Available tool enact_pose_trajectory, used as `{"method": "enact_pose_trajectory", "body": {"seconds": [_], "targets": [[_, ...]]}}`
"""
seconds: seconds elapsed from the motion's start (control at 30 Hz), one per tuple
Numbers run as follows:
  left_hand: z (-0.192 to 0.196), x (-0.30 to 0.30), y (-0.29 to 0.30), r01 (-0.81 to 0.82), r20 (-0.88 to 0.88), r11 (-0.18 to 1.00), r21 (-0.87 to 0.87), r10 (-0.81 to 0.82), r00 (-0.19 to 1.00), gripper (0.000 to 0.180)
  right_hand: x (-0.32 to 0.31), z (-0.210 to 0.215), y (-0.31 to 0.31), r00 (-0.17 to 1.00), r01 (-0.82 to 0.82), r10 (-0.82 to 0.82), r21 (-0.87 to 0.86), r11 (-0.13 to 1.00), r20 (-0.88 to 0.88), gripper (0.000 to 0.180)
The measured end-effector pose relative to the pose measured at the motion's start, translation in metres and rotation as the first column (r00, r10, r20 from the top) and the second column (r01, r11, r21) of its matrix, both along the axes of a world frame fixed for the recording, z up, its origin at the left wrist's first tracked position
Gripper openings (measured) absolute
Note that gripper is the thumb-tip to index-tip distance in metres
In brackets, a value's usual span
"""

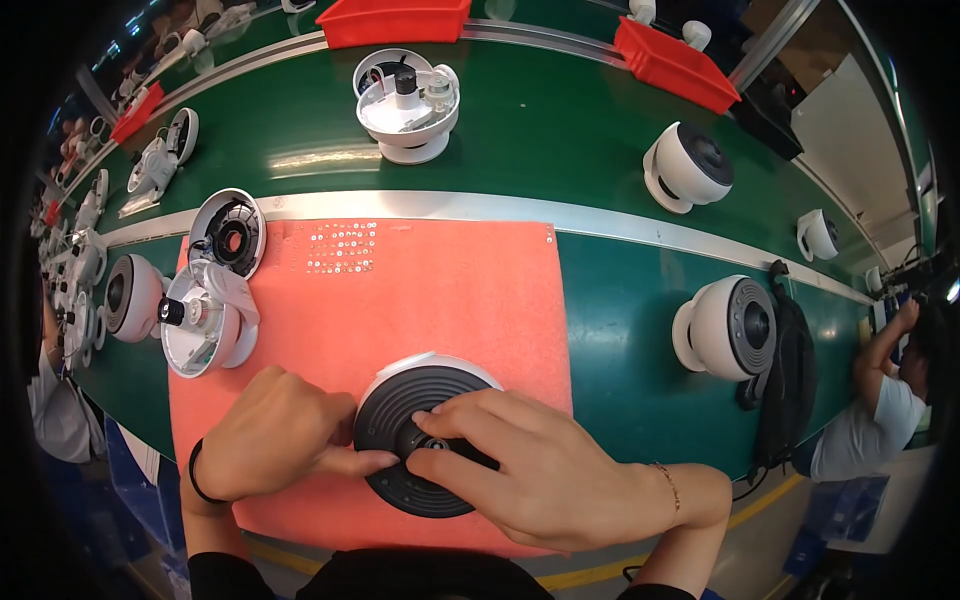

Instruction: The recorder is assembling dome-style security cameras on a production line, connecting wires and snapping housing components together.

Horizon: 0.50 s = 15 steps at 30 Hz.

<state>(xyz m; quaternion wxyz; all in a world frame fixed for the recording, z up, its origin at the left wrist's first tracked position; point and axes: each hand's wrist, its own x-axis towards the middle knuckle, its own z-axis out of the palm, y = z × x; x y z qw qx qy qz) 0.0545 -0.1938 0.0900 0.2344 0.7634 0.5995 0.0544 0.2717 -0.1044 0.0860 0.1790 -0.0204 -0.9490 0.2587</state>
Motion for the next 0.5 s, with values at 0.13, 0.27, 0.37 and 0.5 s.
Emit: {"method": "enact_pose_trajectory", "body": {"seconds": [0.13,0.27,0.37,0.5], "targets": [[0.002,0.001,0.0,0.002,-0.08,1.0,-0.022,-0.004,0.997,0.052,-0.002,0.008,0.004,0.997,-0.06,0.063,-0.08,0.995,0.043,0.038],[-0.004,-0.003,0.01,-0.066,-0.057,0.993,-0.101,0.061,0.997,0.05,0.001,-0.016,0.017,0.936,0.322,-0.239,-0.36,0.876,0.257,0.047],[-0.019,-0.006,0.015,-0.051,0.12,0.932,-0.36,0.1,0.988,0.05,0.003,-0.028,0.02,0.873,0.45,-0.124,-0.683,0.575,0.471,0.051],[-0.048,0.009,-0.009,0.015,0.724,0.875,-0.483,0.39,0.569,0.07,0.005,-0.016,0.007,0.908,0.405,-0.078,-0.816,0.412,0.411,0.056]]}}
